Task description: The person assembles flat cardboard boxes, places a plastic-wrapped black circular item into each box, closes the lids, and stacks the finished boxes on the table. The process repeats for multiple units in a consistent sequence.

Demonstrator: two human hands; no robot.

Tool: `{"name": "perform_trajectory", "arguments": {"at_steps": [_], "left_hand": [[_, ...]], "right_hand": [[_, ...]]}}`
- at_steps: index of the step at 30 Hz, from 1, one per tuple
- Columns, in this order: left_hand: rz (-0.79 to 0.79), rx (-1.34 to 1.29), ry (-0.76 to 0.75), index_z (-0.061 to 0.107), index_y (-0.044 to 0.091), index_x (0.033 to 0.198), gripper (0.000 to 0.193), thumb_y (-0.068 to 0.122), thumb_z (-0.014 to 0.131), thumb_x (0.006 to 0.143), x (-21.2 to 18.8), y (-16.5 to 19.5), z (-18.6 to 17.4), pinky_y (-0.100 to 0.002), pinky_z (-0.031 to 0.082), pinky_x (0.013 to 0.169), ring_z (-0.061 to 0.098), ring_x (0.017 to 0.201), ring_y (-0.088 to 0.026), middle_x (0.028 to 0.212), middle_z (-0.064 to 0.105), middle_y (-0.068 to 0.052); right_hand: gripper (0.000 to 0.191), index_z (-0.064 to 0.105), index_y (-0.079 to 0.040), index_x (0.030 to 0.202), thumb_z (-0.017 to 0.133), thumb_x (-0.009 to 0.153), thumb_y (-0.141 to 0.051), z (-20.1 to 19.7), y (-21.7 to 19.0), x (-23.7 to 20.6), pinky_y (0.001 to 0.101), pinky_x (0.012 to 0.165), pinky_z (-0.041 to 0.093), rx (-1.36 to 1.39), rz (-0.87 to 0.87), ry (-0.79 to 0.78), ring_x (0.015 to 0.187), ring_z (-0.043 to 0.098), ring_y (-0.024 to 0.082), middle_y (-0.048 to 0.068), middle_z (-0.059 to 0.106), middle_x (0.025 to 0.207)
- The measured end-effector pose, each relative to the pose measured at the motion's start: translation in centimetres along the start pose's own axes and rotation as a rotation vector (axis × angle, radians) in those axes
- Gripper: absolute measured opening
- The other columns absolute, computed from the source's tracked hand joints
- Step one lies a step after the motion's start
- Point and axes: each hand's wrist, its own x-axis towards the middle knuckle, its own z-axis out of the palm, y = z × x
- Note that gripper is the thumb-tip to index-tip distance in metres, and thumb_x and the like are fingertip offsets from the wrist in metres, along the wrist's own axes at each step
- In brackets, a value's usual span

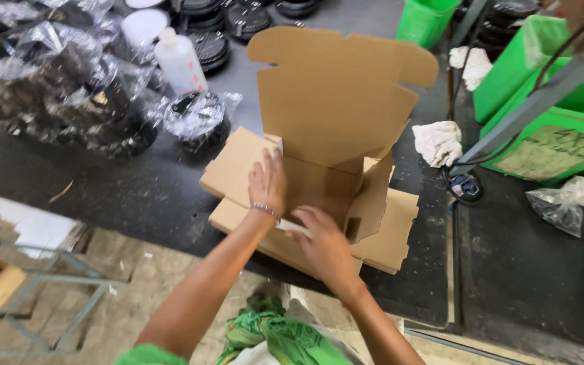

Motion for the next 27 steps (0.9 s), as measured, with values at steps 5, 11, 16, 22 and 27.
{"name": "perform_trajectory", "arguments": {"at_steps": [5,11,16,22,27], "left_hand": [[0.536,-0.704,-0.384,0.022,-0.001,0.159,0.138,0.051,0.097,0.056,1.3,4.5,-1.2,-0.049,0.030,0.119,0.030,0.146,-0.047,0.158,0.029,-0.026],[0.654,-0.627,-0.601,0.025,-0.006,0.153,0.139,0.054,0.098,0.050,4.1,8.0,-0.2,-0.042,0.033,0.116,0.028,0.148,-0.038,0.163,0.022,-0.022],[0.651,-0.635,-0.549,0.046,-0.004,0.138,0.117,0.057,0.094,0.051,4.2,8.1,1.0,-0.043,0.046,0.108,0.046,0.140,-0.035,0.152,0.041,-0.017],[0.556,-0.845,-0.513,0.052,0.003,0.132,0.105,0.046,0.097,0.048,3.5,8.2,3.0,-0.048,0.053,0.095,0.060,0.118,-0.040,0.145,0.045,-0.019],[0.488,-0.978,-0.517,0.058,0.002,0.128,0.070,0.019,0.085,0.066,2.9,7.7,7.7,-0.047,0.055,0.093,0.062,0.115,-0.043,0.135,0.053,-0.022]], "right_hand": [[0.014,0.066,-0.003,0.106,0.061,0.108,-0.016,-8.8,3.4,-2.3,0.0355,0.087,0.058,0.097,0.362,0.526,0.097,0.071,0.017,0.007,0.076,0.113],[0.040,0.062,-0.003,0.131,0.049,0.108,-0.034,-9.3,11.1,-1.7,0.0311,0.093,0.053,0.686,0.785,0.388,0.110,0.065,0.013,0.007,0.066,0.128],[0.053,0.052,-0.007,0.146,0.053,0.102,-0.037,-7.0,12.2,-2.6,0.0342,0.095,0.053,0.999,0.840,0.254,0.117,0.063,0.015,0.005,0.064,0.134],[0.066,0.049,-0.008,0.152,0.060,0.097,-0.042,-5.9,10.3,-0.7,0.0392,0.090,0.056,0.878,0.847,0.128,0.114,0.061,0.019,0.006,0.062,0.131],[0.087,0.040,-0.014,0.151,0.073,0.079,-0.050,-3.3,9.1,2.0,0.0405,0.089,0.054,0.519,1.045,0.094,0.119,0.058,0.020,0.002,0.057,0.140]]}}
